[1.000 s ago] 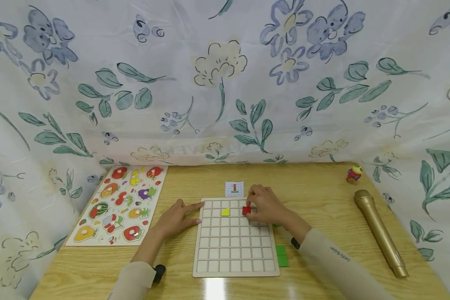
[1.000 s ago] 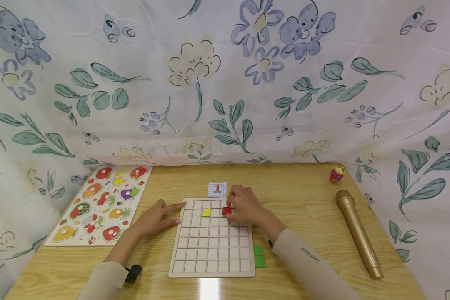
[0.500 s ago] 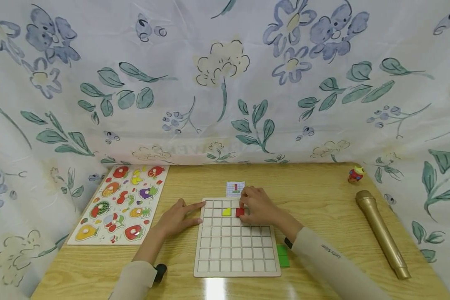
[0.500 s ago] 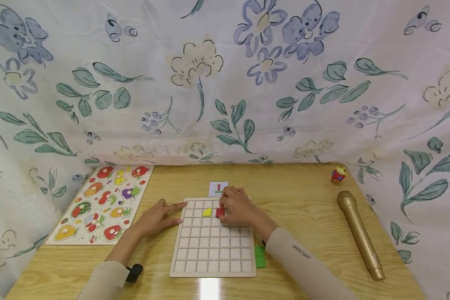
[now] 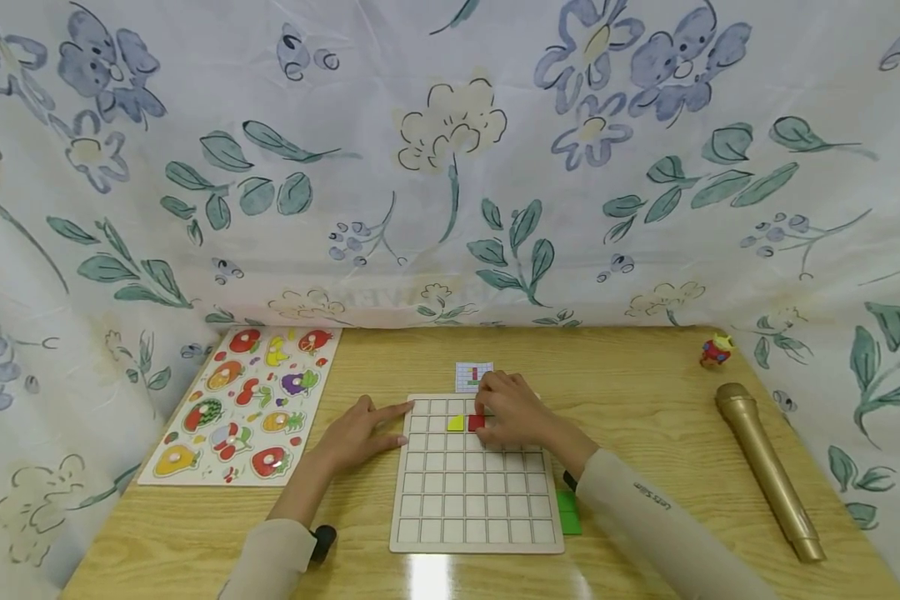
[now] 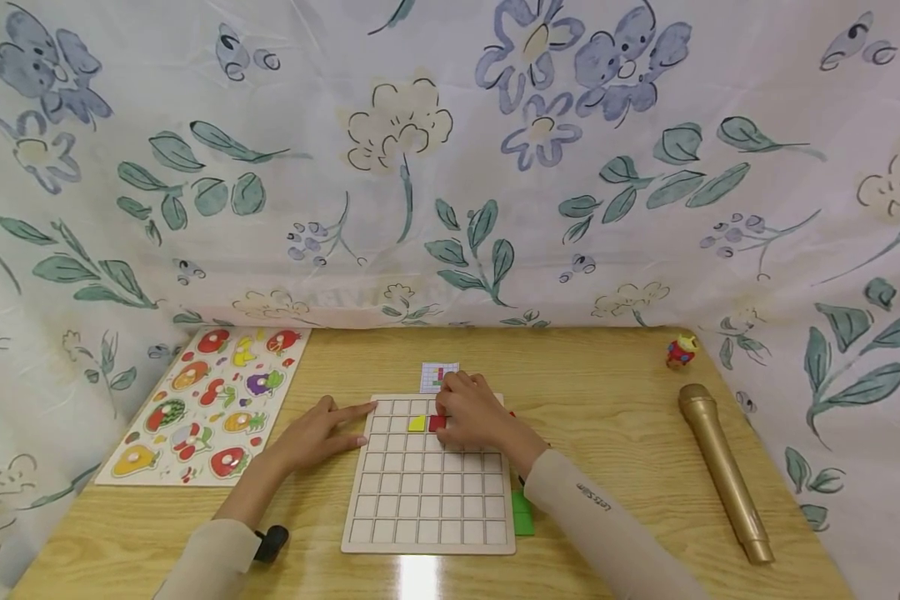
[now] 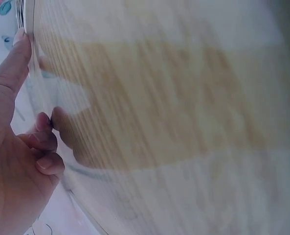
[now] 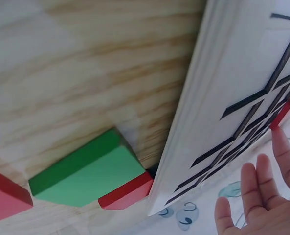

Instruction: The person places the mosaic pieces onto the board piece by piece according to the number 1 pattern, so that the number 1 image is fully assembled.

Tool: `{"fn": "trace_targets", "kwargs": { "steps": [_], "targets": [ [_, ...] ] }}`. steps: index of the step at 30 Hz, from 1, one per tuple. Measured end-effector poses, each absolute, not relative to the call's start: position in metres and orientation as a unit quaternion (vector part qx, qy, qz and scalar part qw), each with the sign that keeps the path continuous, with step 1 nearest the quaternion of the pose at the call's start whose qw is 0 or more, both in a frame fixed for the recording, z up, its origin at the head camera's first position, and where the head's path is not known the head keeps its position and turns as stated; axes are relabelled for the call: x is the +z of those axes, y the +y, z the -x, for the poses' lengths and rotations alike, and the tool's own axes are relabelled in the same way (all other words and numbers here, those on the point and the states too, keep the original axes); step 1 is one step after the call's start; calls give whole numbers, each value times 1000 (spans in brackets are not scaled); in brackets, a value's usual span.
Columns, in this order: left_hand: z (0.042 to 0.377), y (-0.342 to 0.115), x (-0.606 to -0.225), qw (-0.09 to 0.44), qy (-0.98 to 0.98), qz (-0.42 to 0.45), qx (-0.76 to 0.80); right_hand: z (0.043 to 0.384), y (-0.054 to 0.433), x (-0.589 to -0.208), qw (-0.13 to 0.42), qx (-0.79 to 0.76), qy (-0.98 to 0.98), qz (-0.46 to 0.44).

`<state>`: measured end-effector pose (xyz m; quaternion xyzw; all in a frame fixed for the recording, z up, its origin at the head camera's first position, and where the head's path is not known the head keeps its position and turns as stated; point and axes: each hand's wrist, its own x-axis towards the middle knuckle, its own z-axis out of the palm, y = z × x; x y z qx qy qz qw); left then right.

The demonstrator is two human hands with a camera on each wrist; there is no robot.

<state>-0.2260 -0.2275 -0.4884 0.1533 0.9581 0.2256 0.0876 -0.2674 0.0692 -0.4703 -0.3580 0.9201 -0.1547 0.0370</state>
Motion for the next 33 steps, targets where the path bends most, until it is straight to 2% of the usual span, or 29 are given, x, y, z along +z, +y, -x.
{"fn": "trace_targets", "kwargs": {
  "steps": [24, 33],
  "targets": [
    [228, -228, -494, 93, 956, -148, 238, 267, 73, -474, 52, -212, 915, 340],
    [227, -228, -494, 95, 956, -141, 239, 261, 97, -474, 35, -265, 909, 321]
  ]
}}
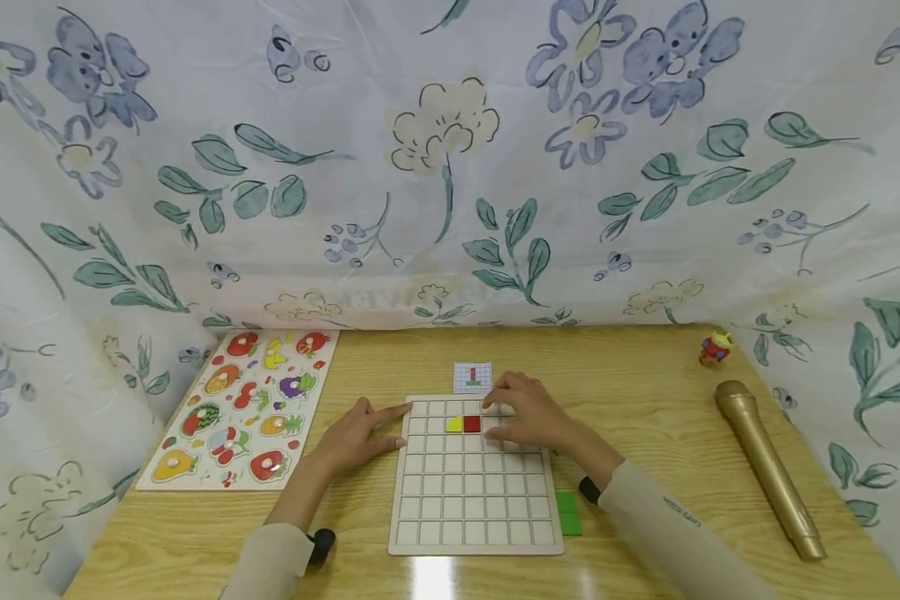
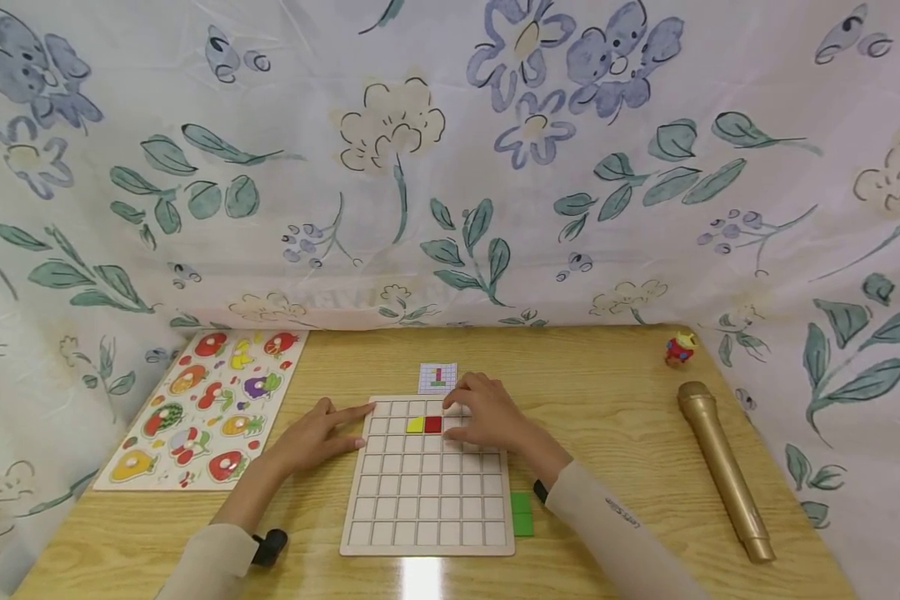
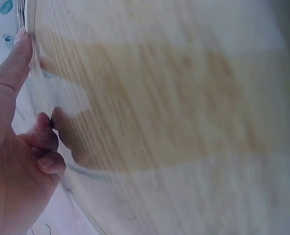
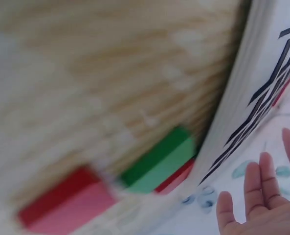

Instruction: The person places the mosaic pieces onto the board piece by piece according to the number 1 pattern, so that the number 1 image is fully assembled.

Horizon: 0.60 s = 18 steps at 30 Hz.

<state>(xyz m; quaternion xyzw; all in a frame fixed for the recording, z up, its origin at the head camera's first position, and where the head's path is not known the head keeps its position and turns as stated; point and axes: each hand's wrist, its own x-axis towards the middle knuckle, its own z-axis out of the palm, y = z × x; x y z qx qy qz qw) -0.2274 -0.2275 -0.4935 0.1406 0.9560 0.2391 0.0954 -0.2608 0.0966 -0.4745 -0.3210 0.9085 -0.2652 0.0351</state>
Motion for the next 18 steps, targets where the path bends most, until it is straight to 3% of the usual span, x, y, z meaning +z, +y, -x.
{"fn": "trace_targets", "kwargs": {
  "steps": [18],
  "targets": [
    [226, -226, -492, 94, 954, -145, 245, 243, 185, -482, 20, -303, 917, 260]
  ]
}}
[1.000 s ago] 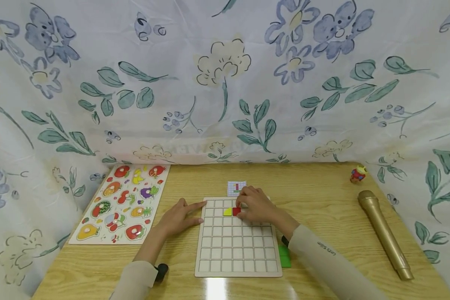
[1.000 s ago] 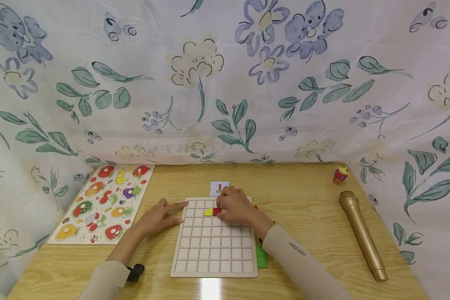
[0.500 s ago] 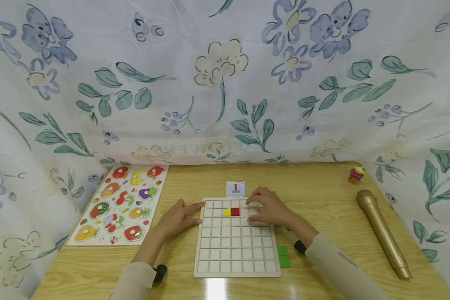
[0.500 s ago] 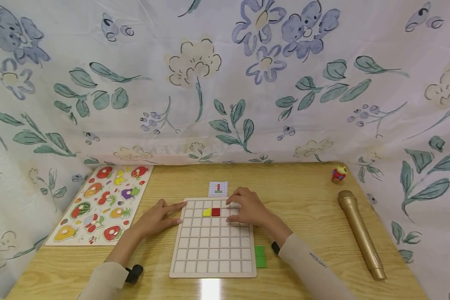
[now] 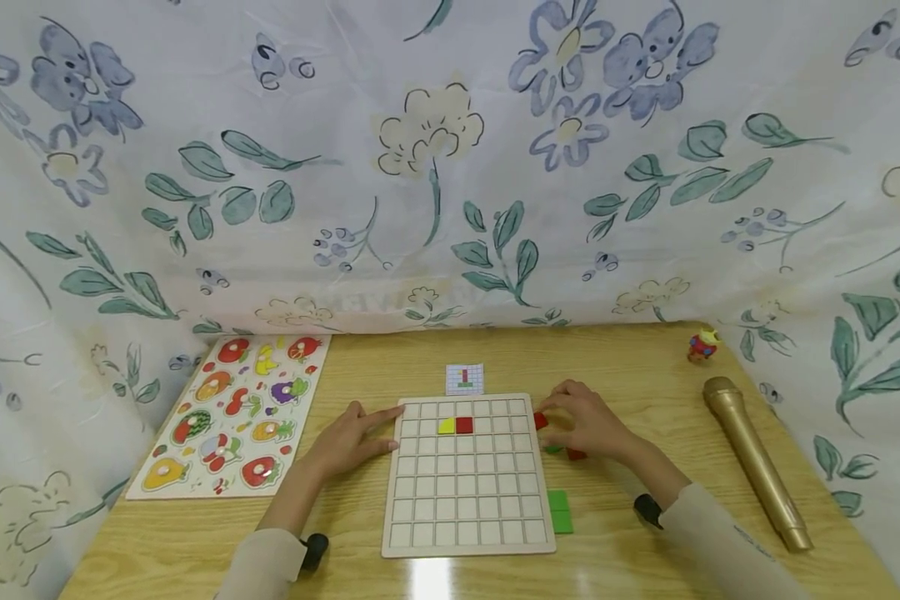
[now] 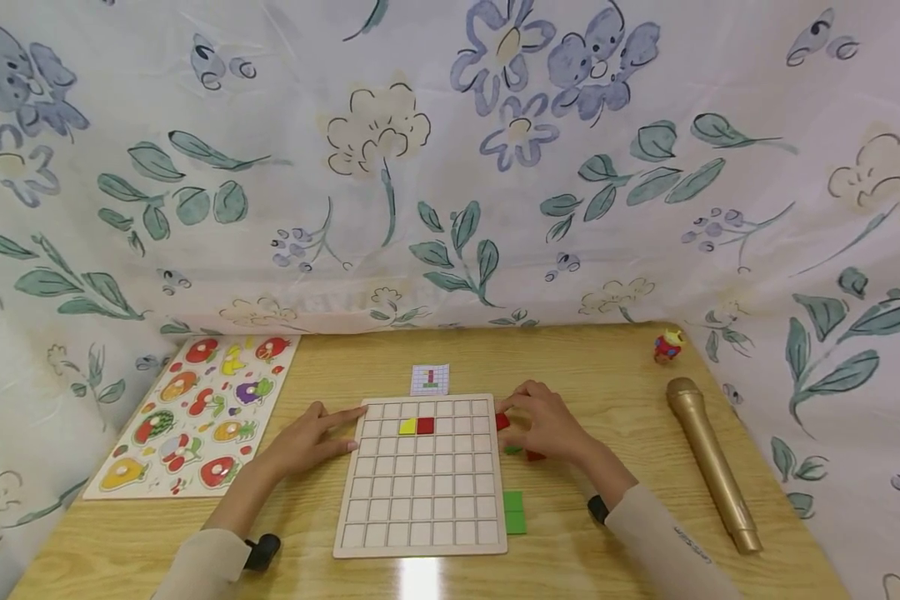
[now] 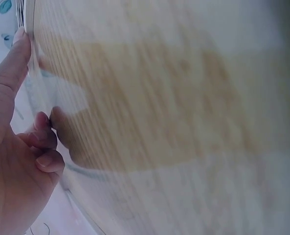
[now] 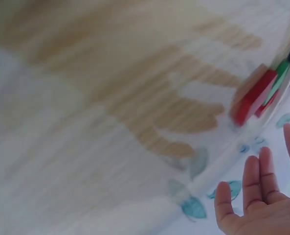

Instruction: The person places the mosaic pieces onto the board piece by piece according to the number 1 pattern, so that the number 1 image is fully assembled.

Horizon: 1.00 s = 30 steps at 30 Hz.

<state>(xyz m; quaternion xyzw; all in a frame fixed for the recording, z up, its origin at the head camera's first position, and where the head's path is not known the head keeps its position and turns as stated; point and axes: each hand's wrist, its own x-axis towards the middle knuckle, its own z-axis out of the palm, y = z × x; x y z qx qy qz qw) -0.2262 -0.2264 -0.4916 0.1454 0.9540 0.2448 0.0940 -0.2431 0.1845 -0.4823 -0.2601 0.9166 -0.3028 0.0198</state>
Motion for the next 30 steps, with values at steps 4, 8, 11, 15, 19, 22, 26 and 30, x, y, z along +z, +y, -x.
{"fn": "trace_targets", "kwargs": {
  "steps": [4, 8, 11, 15, 19, 22, 26, 30],
  "targets": [
    [225, -228, -491, 93, 954, -145, 244, 244, 192, -486, 7, -312, 914, 261],
    [225, -229, -492, 90, 954, -148, 246, 247, 193, -487, -7, -320, 907, 274],
    [225, -228, -492, 89, 952, -152, 249, 251, 194, -488, -16, -316, 906, 281],
    [224, -228, -493, 92, 951, -149, 253, 256, 194, -488, -15, -312, 906, 285],
    [224, -228, -492, 91, 951, -146, 255, 260, 193, -489, -4, -310, 905, 290],
    [224, -227, -491, 90, 952, -147, 254, 262, 192, -490, 11, -307, 906, 290],
    [224, -227, -491, 90, 951, -151, 255, 263, 190, -491, 29, -300, 910, 286],
    [224, -228, -492, 90, 950, -152, 256, 264, 188, -491, 33, -289, 914, 285]
  ]
}}
